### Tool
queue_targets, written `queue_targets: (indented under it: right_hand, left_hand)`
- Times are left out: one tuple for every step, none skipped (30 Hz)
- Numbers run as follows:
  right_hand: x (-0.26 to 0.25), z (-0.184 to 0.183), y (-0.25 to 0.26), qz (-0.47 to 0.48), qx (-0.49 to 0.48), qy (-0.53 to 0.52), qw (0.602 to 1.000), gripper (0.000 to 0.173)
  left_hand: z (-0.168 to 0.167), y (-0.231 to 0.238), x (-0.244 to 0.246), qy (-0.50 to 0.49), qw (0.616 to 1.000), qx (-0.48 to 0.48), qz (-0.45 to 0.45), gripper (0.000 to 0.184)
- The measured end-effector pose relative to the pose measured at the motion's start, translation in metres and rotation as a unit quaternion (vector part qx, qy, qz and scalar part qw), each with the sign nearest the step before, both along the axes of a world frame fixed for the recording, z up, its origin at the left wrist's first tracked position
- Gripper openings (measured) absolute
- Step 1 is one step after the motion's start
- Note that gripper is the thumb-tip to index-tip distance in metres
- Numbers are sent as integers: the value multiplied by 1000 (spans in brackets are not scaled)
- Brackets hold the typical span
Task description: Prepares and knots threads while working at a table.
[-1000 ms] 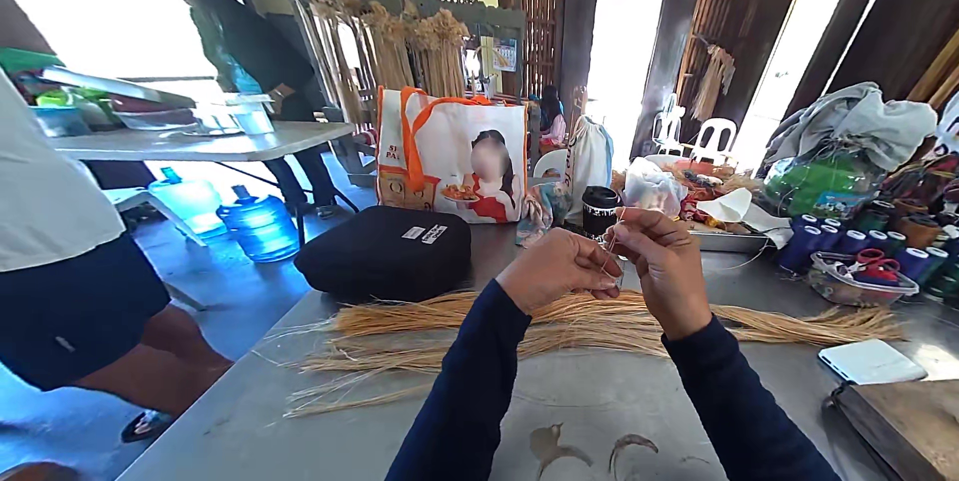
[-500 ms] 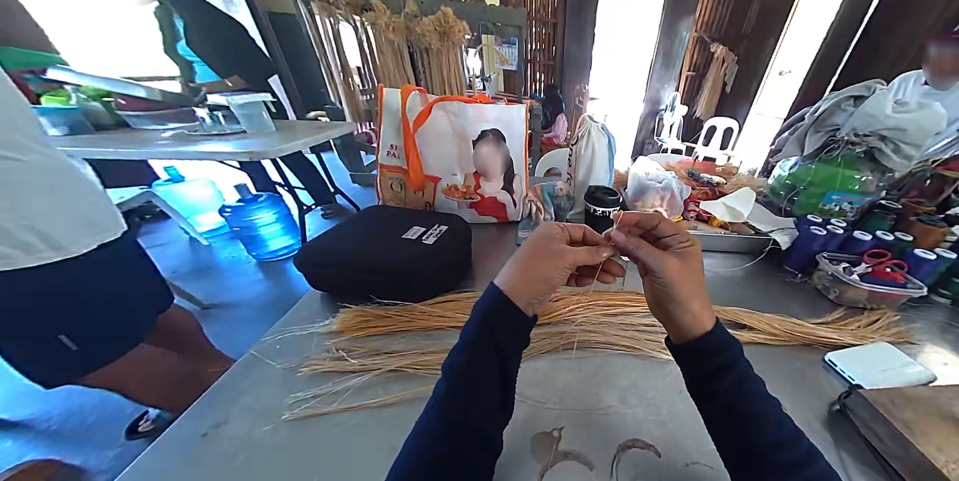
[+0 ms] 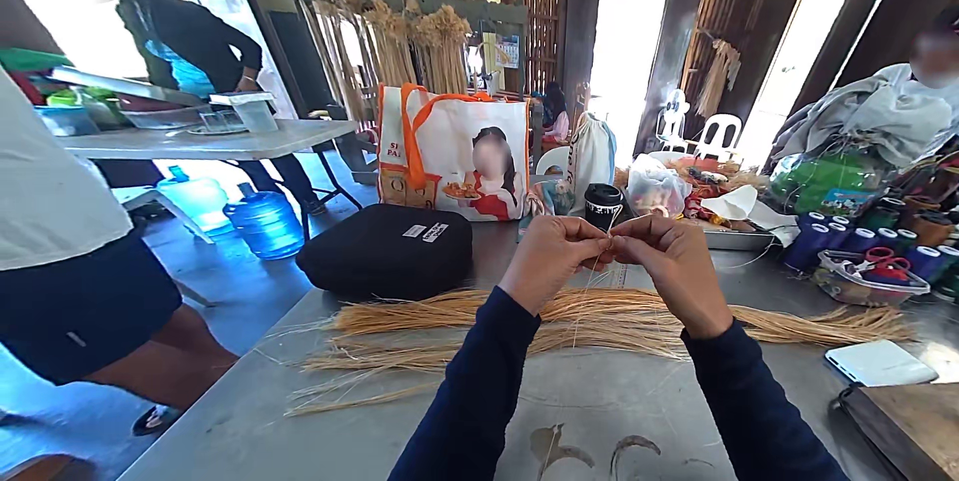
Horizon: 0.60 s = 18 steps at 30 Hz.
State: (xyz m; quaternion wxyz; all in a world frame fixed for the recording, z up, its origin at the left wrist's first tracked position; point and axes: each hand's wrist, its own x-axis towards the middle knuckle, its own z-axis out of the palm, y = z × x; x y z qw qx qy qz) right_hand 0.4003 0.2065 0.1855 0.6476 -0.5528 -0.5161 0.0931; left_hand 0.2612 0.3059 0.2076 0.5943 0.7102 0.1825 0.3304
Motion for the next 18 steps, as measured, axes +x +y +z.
queue_targets:
  right_hand:
    - [-2,0,0,-5,-4,-12,1000,6]
    - [-3,0,0,-10,-5,-21,1000,6]
    - [-5,0,0,-16,-5,-28,999,6]
    - [-6,0,1,-23,-4,-34,999,6]
    - [-6,0,1,-29,-1,-42,999,6]
    - [-6,-2,2,-33,5,-47,998,5]
    - [-5,-3,3,-35,11,-53,998,5]
    - [-4,-4,4,-36,14,-61,997,4]
    - [-3,-5,5,-40,16,-73,996,4]
    - [-3,-5,5,-46,16,-89,995,4]
    - [-3,-6,5,-55,13,-103,993,3]
    - [-4,-5,4,-66,9,-117,991,2]
    - [-6,-5,3,-76,4,-130,989,1]
    - [-6,-4,3,-83,1,-140,987,1]
    - [-7,-4,3,-88,-1,-149,985,1]
    - [-6,-4,2,-90,-1,-157,983,1]
    - [-5,-4,2,-93,-4,-169,981,1]
    - [-3,-2,0,-95,-10,-182,979,2]
  left_hand:
    - [-1,0,1,-4,1000,6,3,5]
    - [-2,0,1,-7,1000,13,6,5]
    - [-3,1,2,-8,1000,21,9,4]
    - [-4,1,2,-9,999,29,11,4]
    - [-4,2,1,-7,999,35,12,4]
    - [-4,2,1,-5,999,37,12,4]
    - [-3,1,1,-2,999,40,13,5]
    - [-3,1,1,0,999,42,14,5]
    - [-3,1,1,0,999,44,17,5]
    - [-4,1,2,0,999,46,20,5]
    - [-4,1,2,1,999,49,24,5]
    - [-5,1,2,3,998,55,28,5]
    - [-5,1,3,8,997,64,32,6]
    - [-5,1,3,10,997,68,35,6]
    - [-5,0,4,12,997,68,36,7]
    - [-5,0,4,13,997,68,38,7]
    - [-5,-1,5,14,997,66,42,8]
    - [-4,-1,5,15,997,61,45,8]
